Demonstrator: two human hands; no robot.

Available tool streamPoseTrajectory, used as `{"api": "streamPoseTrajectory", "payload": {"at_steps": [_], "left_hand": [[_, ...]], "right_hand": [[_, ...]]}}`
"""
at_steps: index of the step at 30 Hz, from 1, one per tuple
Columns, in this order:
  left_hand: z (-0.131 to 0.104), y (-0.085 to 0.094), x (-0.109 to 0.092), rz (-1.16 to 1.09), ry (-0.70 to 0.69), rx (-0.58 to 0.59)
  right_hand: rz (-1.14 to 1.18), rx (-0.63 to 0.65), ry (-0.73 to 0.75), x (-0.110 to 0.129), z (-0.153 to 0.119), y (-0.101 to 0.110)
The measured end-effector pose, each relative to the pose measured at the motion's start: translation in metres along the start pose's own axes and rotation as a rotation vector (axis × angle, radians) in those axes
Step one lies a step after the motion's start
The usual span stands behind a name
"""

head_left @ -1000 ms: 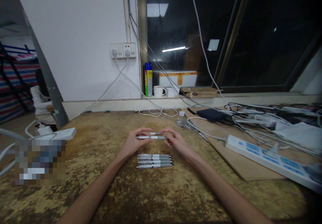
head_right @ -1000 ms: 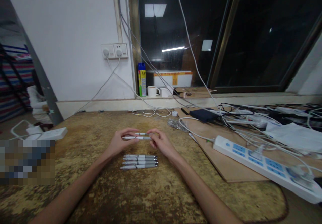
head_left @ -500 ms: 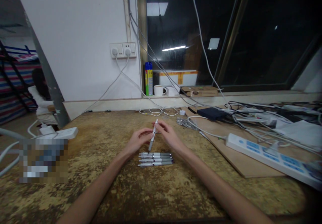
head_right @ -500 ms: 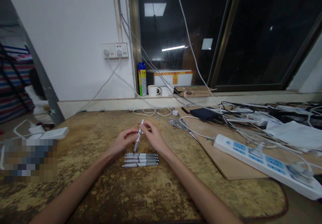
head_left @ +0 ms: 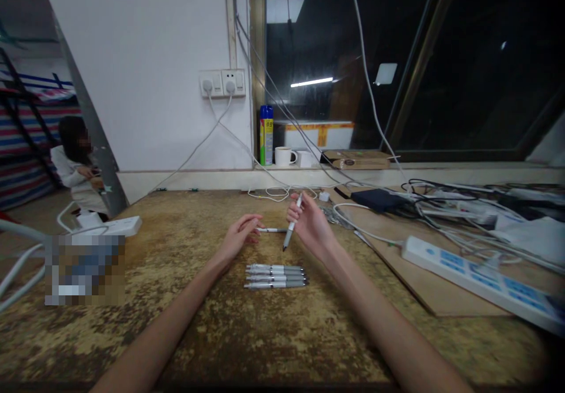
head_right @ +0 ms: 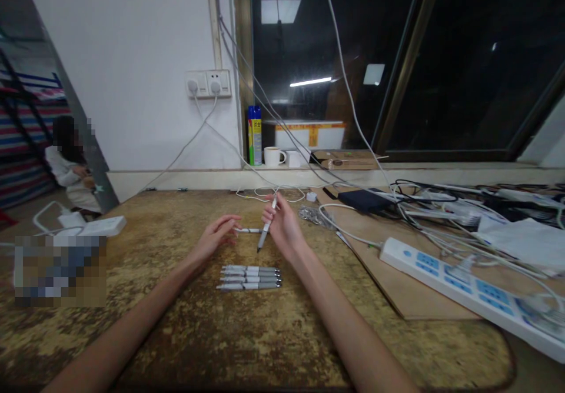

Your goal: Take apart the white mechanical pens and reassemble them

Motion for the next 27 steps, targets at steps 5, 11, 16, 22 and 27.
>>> {"api": "streamPoseTrajectory", "payload": {"at_steps": [5, 11, 16, 22, 27], "left_hand": [[0.0, -0.004, 0.002, -0.015, 0.0, 0.021], [0.0, -0.003, 0.003, -0.011, -0.009, 0.031], [0.001, -0.004, 0.003, -0.015, -0.024, 0.047], [0.003, -0.001, 0.008, 0.005, -0.03, 0.049], [0.004, 0.002, 0.012, 0.039, -0.028, 0.047]], "right_hand": [[0.088, -0.009, -0.042, 0.0, -0.006, 0.004], [0.086, 0.026, -0.01, 0.003, -0.011, 0.0], [0.118, 0.006, 0.014, 0.007, -0.011, 0.005], [0.134, 0.009, 0.027, 0.01, -0.013, 0.006], [0.147, 0.009, 0.038, 0.013, -0.014, 0.006]]}}
Point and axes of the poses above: each hand's wrist, its own z-axis towards the middle knuckle, its own y-axis out of the back of the hand, x = y × z, the point moved 9 cm from there along z, towards the middle knuckle, and after that the axes turned 14 degrees about -y, right-handed, at the moved point
